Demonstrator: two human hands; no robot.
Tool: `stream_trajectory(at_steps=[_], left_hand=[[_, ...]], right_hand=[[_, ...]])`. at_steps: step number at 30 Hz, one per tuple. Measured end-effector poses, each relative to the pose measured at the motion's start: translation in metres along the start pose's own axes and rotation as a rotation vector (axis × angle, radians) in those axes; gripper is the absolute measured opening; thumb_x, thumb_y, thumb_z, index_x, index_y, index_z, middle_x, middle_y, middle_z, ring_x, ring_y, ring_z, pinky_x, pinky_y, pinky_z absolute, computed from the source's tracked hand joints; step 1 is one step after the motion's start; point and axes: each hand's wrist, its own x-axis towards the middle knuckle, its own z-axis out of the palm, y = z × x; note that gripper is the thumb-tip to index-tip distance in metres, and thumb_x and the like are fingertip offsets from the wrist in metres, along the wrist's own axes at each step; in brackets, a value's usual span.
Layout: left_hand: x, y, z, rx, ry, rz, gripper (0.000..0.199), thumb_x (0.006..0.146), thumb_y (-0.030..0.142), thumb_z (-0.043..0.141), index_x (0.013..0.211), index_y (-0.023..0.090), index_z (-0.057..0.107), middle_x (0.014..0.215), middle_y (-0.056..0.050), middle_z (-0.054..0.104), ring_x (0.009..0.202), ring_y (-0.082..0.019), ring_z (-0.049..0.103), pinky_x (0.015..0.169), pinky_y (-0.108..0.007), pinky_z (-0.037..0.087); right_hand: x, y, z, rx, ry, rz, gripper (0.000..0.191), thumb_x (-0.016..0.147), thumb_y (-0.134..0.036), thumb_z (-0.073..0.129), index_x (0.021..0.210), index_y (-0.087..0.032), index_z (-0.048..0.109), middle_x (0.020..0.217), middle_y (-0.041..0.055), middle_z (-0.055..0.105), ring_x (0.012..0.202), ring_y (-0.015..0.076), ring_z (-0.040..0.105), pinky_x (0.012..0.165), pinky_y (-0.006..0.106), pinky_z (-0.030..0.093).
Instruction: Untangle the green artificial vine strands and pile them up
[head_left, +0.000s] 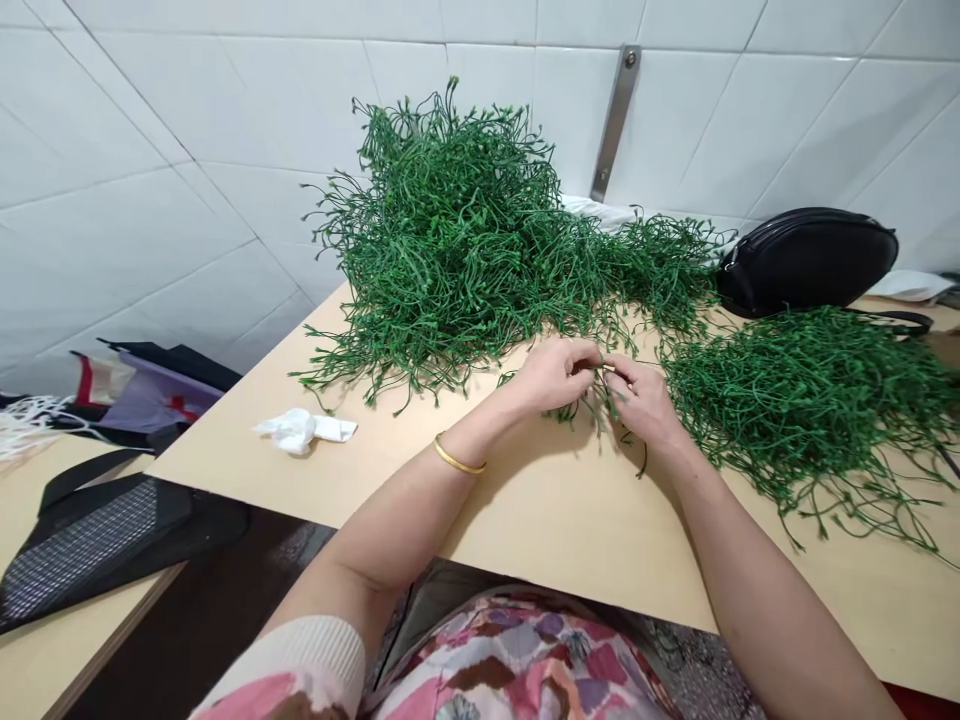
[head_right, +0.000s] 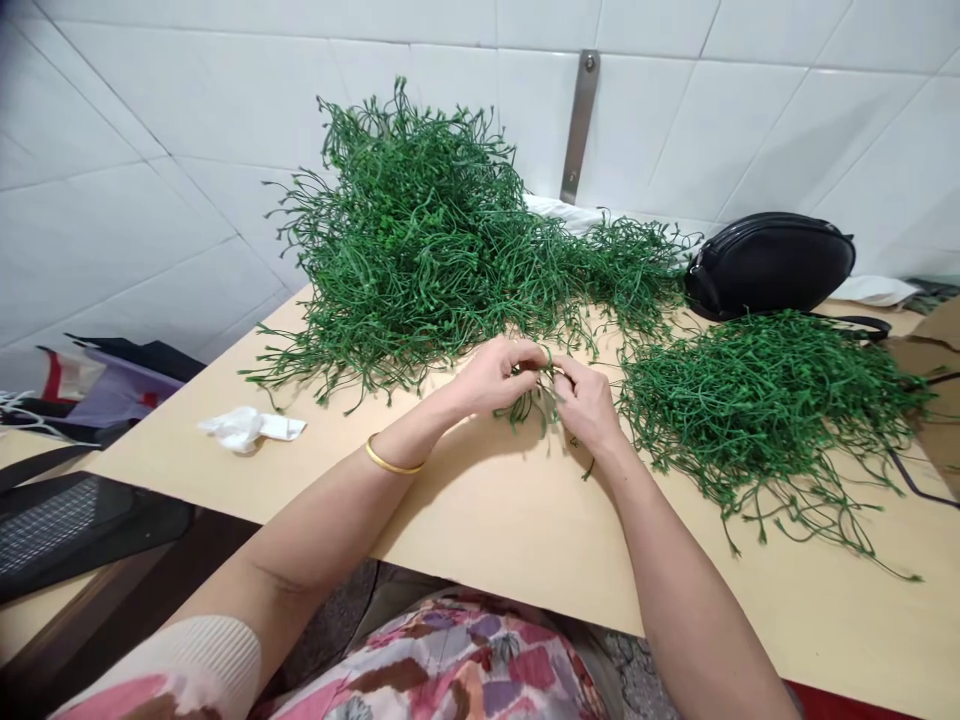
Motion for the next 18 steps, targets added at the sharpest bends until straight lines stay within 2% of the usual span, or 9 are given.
stream_trajectory(at_steps=[3,5,8,10,12,15,18], left_hand=[[0.0,0.004,-0.006,-0.358,-0.201,-0.125,0.025,0.086,0.031,0.039,0.088,0.015,0.057,0.071,0.001,0.056,0.062,-0.011,0.053,0.06,-0.024,0.041],[0.0,0.003,-0.008,-0.336,-0.248,-0.22,0.027,0.087,0.032,0.037,0.086,0.015,0.057,0.073,-0.001,0.057,0.063,-0.011,0.054,0.06,-0.025,0.043],[0.0,-0.009,-0.005,0.031,-0.13,-0.289,0.02,0.084,0.023,0.04,0.076,0.015,0.057,0.079,-0.005,0.059,0.072,-0.015,0.054,0.068,-0.028,0.043],[-0.001,-0.018,-0.002,0.247,-0.014,-0.269,0.017,0.082,0.022,0.043,0.08,0.016,0.058,0.092,-0.009,0.06,0.08,-0.017,0.054,0.072,-0.029,0.043],[-0.001,-0.025,-0.001,0.335,0.038,-0.258,0.015,0.081,0.022,0.046,0.083,0.017,0.059,0.102,-0.01,0.059,0.084,-0.019,0.055,0.073,-0.029,0.042],[-0.001,-0.027,-0.005,0.236,0.006,-0.297,0.014,0.077,0.018,0.048,0.074,0.017,0.061,0.086,-0.007,0.061,0.078,-0.018,0.056,0.069,-0.029,0.041],[0.001,-0.022,-0.012,-0.025,0.028,-0.337,0.021,0.079,0.024,0.049,0.065,0.016,0.062,0.061,-0.002,0.055,0.064,-0.015,0.053,0.063,-0.027,0.039]], right_hand=[[0.002,0.003,-0.006,0.16,-0.003,-0.018,0.035,0.073,-0.02,0.04,0.09,-0.018,0.071,0.08,0.0032,0.066,0.077,0.0173,0.058,0.076,0.031,0.044],[0.004,0.003,-0.008,0.218,0.001,0.02,0.033,0.071,-0.02,0.042,0.085,-0.018,0.072,0.079,0.0031,0.066,0.075,0.0169,0.058,0.076,0.031,0.045],[0.004,0.001,-0.008,0.233,0.022,0.076,0.028,0.07,-0.023,0.048,0.083,-0.017,0.072,0.076,0.0034,0.065,0.069,0.0156,0.055,0.069,0.03,0.045],[0.002,0.0,-0.005,0.214,0.004,0.105,0.029,0.072,-0.026,0.051,0.09,-0.017,0.071,0.066,0.0011,0.059,0.059,0.0132,0.049,0.058,0.028,0.041],[0.0,-0.002,0.0,0.177,-0.05,0.113,0.034,0.075,-0.028,0.052,0.102,-0.017,0.068,0.057,-0.0024,0.051,0.05,0.0112,0.04,0.051,0.026,0.036],[-0.002,-0.001,0.008,0.111,-0.083,0.08,0.038,0.076,-0.03,0.054,0.111,-0.017,0.065,0.061,-0.0017,0.055,0.053,0.0117,0.044,0.053,0.026,0.038],[-0.003,0.002,0.012,0.142,-0.064,0.071,0.035,0.077,-0.027,0.052,0.108,-0.017,0.066,0.08,0.0039,0.066,0.067,0.0148,0.056,0.064,0.03,0.046]])
